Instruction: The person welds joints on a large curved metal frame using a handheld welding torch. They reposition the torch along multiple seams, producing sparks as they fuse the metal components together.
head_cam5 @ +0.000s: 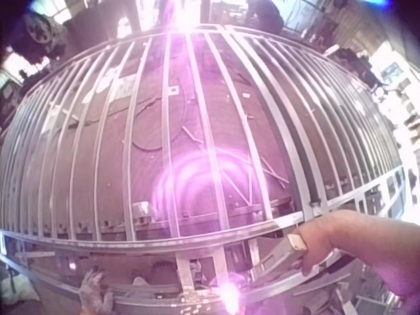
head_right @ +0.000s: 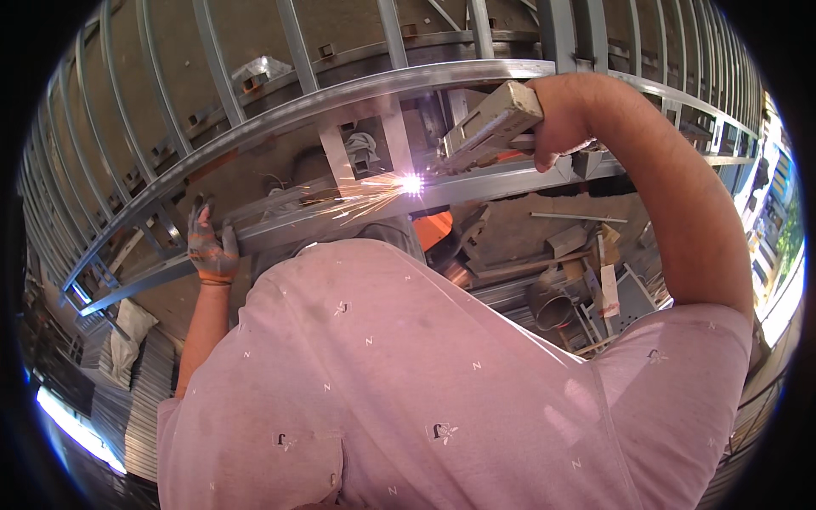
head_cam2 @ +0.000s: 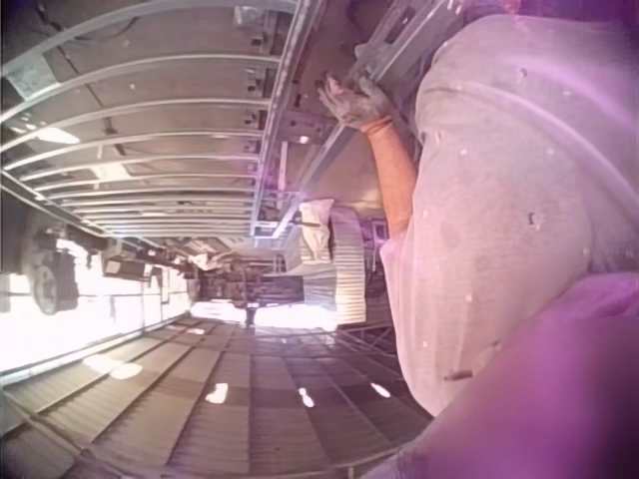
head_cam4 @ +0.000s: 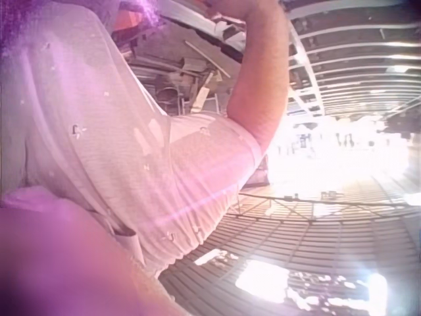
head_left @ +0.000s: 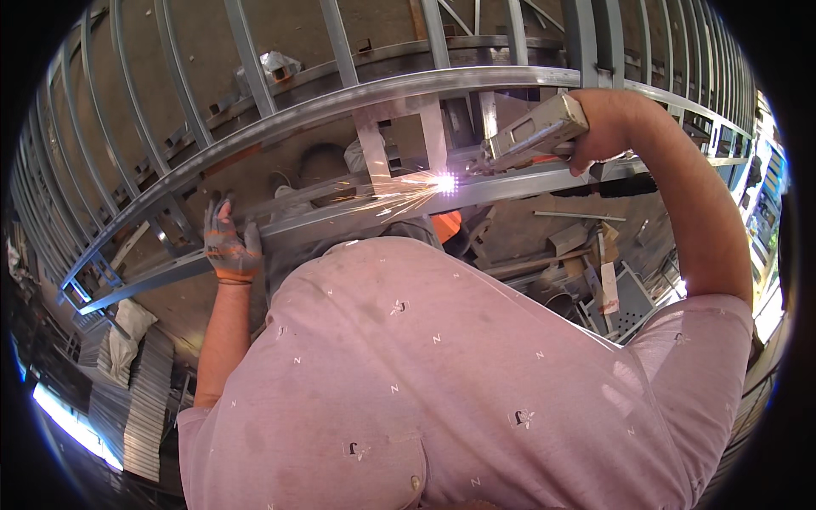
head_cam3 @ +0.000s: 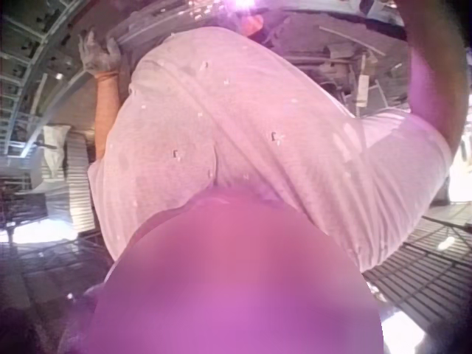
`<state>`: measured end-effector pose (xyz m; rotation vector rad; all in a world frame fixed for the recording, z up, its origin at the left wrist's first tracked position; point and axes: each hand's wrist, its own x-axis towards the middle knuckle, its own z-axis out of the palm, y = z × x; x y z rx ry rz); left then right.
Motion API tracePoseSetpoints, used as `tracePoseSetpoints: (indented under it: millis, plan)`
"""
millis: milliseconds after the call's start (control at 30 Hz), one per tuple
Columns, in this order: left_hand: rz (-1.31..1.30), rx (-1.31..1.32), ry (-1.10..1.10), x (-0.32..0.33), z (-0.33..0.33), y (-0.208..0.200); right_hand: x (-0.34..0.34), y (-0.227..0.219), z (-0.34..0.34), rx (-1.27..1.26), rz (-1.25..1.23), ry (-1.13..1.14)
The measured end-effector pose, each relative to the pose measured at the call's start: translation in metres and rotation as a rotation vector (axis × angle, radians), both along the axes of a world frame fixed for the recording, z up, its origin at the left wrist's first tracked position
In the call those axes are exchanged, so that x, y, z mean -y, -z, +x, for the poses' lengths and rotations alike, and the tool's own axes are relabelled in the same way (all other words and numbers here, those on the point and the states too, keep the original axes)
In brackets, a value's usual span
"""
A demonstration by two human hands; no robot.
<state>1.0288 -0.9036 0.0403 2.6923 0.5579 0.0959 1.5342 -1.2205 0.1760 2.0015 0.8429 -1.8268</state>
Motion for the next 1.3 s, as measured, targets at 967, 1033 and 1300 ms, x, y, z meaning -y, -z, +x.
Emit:
tracePoseSetpoints:
  millis: [967,1033,1300]
  plan:
    - [-0.064,0.041,0.298,-0.018,-0.013,0.015,0.038,0.021,-0.244,0.939,0.911,0.239]
    - [-0.088,0.044,0.326,-0.020,-0.014,0.014,0.027,0.031,-0.264,0.964,0.925,0.204]
    - [-0.242,0.144,0.363,-0.020,-0.015,0.009,0.021,0.049,-0.289,1.106,0.816,0.160]
